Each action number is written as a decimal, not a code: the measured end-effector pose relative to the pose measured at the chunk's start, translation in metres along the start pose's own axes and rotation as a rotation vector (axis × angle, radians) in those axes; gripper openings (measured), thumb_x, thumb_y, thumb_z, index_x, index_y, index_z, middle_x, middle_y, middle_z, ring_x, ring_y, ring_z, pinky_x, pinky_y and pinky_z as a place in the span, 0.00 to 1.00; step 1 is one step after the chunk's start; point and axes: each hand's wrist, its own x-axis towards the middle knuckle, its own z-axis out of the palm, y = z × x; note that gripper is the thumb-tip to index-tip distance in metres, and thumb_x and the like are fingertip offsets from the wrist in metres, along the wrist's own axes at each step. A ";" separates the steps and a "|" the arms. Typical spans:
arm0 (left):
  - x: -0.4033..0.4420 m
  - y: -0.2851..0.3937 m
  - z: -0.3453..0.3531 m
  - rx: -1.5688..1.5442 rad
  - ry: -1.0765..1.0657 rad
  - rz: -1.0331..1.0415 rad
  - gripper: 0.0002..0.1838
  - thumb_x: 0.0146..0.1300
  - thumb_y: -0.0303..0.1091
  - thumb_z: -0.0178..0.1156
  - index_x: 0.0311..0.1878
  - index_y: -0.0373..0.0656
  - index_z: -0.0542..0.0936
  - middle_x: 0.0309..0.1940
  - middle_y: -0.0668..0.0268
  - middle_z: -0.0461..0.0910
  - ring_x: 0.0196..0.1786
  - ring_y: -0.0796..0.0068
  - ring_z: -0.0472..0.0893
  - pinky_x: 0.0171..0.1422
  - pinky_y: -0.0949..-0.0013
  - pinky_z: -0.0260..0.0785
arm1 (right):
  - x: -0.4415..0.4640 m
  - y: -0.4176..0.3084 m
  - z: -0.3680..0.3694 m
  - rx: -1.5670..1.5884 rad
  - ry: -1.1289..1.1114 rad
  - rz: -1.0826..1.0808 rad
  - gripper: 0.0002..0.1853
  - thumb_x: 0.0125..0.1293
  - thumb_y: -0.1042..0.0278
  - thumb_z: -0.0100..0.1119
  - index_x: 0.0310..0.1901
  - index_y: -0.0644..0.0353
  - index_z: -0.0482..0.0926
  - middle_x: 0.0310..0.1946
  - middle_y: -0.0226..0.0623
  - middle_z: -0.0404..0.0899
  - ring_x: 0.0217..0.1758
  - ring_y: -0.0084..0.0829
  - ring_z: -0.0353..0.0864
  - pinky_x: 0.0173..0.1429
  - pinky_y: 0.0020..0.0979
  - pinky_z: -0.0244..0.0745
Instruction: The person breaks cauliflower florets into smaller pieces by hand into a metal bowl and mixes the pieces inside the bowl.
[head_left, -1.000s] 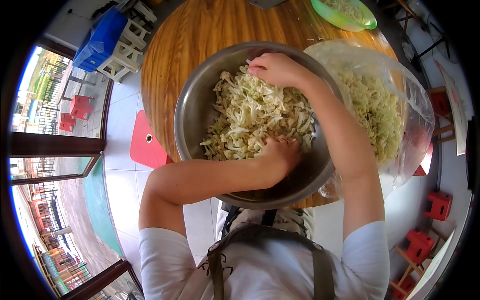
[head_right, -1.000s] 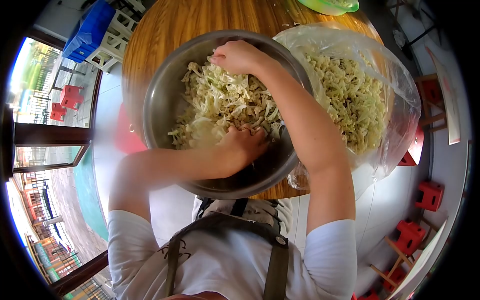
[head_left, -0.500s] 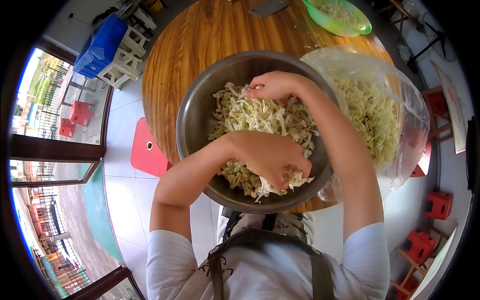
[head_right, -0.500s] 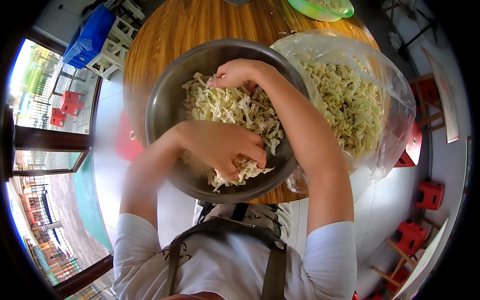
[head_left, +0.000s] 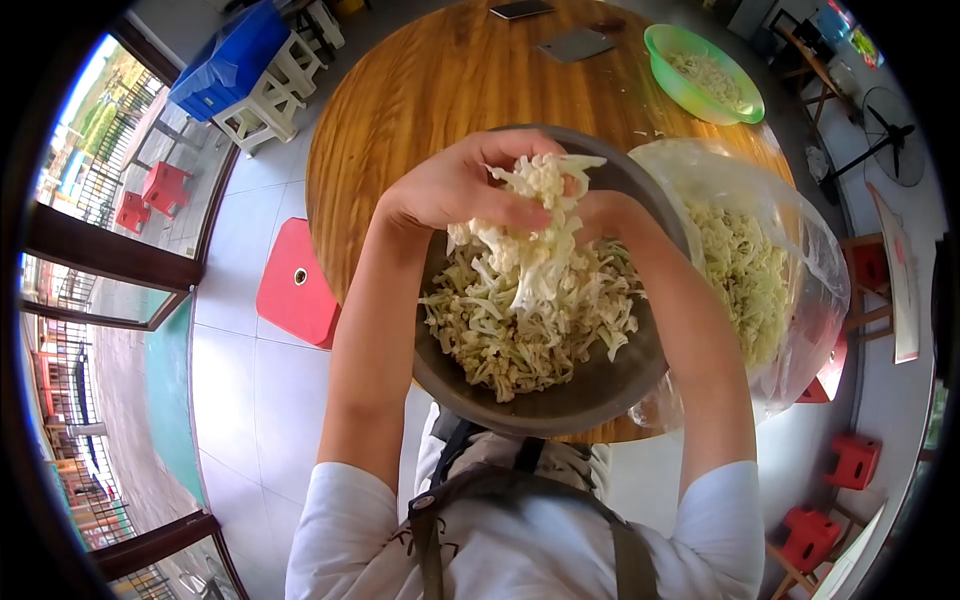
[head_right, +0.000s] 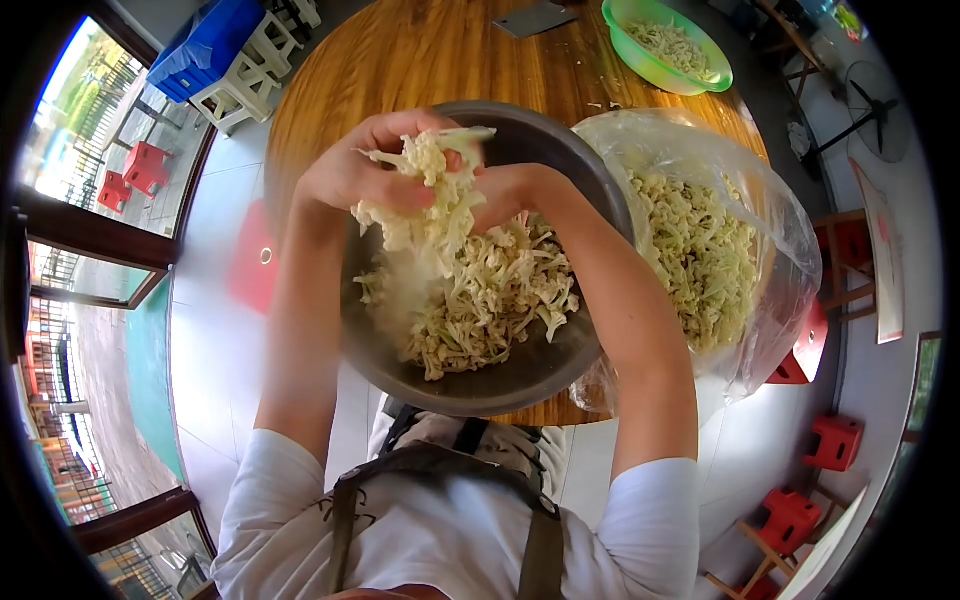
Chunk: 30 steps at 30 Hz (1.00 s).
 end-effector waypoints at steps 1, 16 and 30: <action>-0.001 -0.001 -0.003 -0.029 0.021 -0.009 0.18 0.51 0.23 0.66 0.47 0.41 0.77 0.38 0.71 0.80 0.42 0.83 0.77 0.48 0.76 0.70 | -0.006 -0.010 0.000 -0.003 -0.023 -0.051 0.25 0.54 0.52 0.61 0.53 0.54 0.74 0.40 0.38 0.80 0.39 0.30 0.79 0.44 0.30 0.75; 0.023 -0.035 -0.019 0.061 0.476 -0.491 0.18 0.55 0.32 0.63 0.50 0.43 0.75 0.36 0.68 0.79 0.36 0.80 0.78 0.34 0.75 0.71 | -0.037 -0.093 0.057 -0.457 -0.076 -0.106 0.19 0.52 0.59 0.58 0.43 0.60 0.73 0.38 0.46 0.73 0.42 0.47 0.78 0.47 0.42 0.74; 0.027 -0.046 -0.024 -0.426 0.469 -0.295 0.15 0.57 0.33 0.60 0.48 0.41 0.75 0.37 0.64 0.78 0.33 0.77 0.77 0.29 0.73 0.72 | -0.070 -0.107 0.023 -0.023 0.360 -0.380 0.14 0.58 0.57 0.63 0.38 0.58 0.80 0.29 0.34 0.79 0.30 0.29 0.78 0.34 0.30 0.72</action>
